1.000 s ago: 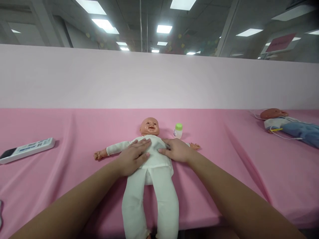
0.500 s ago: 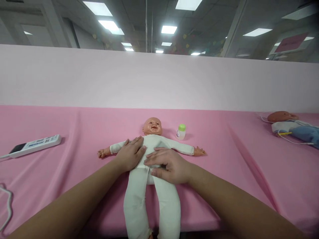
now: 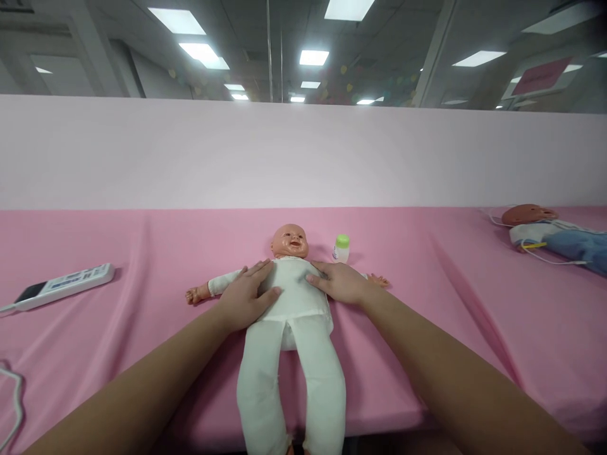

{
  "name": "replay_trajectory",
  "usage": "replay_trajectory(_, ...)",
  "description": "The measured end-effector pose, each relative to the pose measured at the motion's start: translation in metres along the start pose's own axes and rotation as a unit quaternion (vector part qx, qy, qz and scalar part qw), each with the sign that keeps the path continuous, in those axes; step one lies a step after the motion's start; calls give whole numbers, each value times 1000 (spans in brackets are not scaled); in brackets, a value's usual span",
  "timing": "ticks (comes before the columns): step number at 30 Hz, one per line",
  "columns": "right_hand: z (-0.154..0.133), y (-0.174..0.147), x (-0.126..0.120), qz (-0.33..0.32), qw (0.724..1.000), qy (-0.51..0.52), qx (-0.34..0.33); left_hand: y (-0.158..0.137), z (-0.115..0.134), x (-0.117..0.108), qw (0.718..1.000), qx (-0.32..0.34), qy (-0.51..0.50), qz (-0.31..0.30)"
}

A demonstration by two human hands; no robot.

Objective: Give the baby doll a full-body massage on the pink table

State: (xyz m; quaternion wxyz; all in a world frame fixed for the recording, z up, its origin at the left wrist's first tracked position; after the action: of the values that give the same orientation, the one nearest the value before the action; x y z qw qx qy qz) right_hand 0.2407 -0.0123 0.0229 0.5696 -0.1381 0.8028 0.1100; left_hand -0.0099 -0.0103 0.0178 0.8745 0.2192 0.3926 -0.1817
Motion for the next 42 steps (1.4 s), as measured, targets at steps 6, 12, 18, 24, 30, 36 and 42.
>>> replay_trajectory(6, -1, -2, -1, 20, 1000, 17, -6, -19, 39, 3, 970, 197, -88, -114)
replay_trajectory(12, -2, -3, -1, 32, 998, 50, -19, 5, 23, 13, 990, 88, -2, -114)
replay_trajectory(18, -6, -5, -4, 50, 995, 47, -67, 21, -13, 10, 994, -69, 77, -22)
replay_trajectory(24, -61, -28, -2, 123, 950, 76, -278, 18, -13, 13, 995, -59, 83, -15)
replay_trajectory(30, -73, -19, 14, 70, 953, 8, -296, 19, -16, 15, 995, -56, 75, -31)
replay_trajectory(36, -24, -7, 1, 69, 994, -50, -68, 14, -16, 3, 998, -46, 46, -24)
replay_trajectory(42, 14, -20, -27, 17, 989, -128, 77, 5, -44, -41, 988, -123, 90, -16)
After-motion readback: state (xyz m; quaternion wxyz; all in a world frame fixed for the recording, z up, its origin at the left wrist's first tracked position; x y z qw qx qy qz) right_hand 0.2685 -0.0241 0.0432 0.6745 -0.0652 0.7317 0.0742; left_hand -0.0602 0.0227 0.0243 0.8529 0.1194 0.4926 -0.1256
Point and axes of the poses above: each hand's wrist, its own y-axis towards the middle knuckle, its own x-axis out of the palm, z = x × y, the point moved 4 cm from there along y, towards the middle knuckle, and after that the axes turned 14 degrees about -y, right-handed, at the moved point
